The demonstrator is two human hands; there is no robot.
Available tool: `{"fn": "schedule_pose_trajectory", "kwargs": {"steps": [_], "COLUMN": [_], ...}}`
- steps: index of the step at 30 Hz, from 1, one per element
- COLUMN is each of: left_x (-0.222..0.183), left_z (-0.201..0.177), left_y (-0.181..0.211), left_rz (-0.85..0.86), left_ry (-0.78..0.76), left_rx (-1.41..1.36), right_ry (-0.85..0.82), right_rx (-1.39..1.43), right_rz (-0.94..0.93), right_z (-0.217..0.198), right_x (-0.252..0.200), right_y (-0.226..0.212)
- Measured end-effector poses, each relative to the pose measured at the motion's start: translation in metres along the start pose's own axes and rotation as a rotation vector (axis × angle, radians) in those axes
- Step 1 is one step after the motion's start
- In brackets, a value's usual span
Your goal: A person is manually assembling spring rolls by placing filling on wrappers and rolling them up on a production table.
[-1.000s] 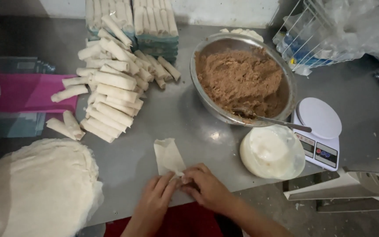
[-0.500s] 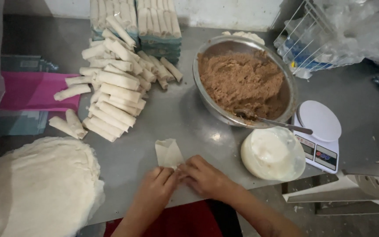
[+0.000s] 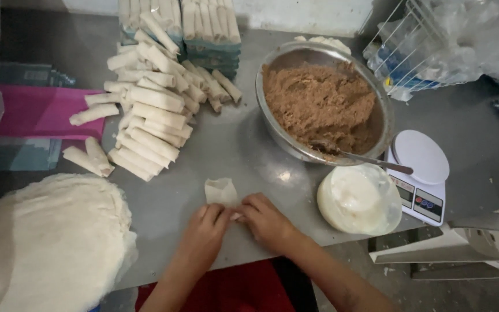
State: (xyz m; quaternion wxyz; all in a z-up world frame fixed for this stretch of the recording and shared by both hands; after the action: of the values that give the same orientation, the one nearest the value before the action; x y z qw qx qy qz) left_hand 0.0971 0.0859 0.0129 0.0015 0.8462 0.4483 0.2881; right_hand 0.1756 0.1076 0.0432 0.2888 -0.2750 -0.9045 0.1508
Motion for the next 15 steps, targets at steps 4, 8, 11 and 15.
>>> {"fn": "schedule_pose_trajectory", "kwargs": {"steps": [4, 8, 11, 15], "left_x": [-0.019, -0.029, -0.041, -0.033], "left_z": [-0.006, -0.037, -0.01, -0.009], "left_y": [0.003, 0.026, 0.014, 0.017], "left_rz": [-0.074, 0.022, -0.136, -0.046], "left_ry": [-0.002, 0.118, -0.123, -0.151], "left_rx": [-0.301, -0.28, 0.001, 0.041], "right_ry": [-0.384, -0.357, -0.238, -0.216], "right_rx": [0.253, 0.323, 0.119, 0.065], "right_rz": [0.239, 0.072, -0.012, -0.06], "right_z": [0.009, 0.0, -0.012, -0.012], "right_x": [-0.005, -0.017, -0.011, -0.012], "right_y": [0.004, -0.019, -0.031, -0.038]}}
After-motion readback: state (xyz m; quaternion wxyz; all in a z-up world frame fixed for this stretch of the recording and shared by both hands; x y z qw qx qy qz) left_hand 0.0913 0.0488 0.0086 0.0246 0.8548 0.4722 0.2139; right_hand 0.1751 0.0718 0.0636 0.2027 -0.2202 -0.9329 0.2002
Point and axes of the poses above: each hand's wrist, its own x-axis towards the middle knuckle, its own z-axis out of the palm, y = z × x, the point moved 10 cm from there along x, towards the middle knuckle, and after that the axes turned 3 degrees about z, right-handed, at the moved point
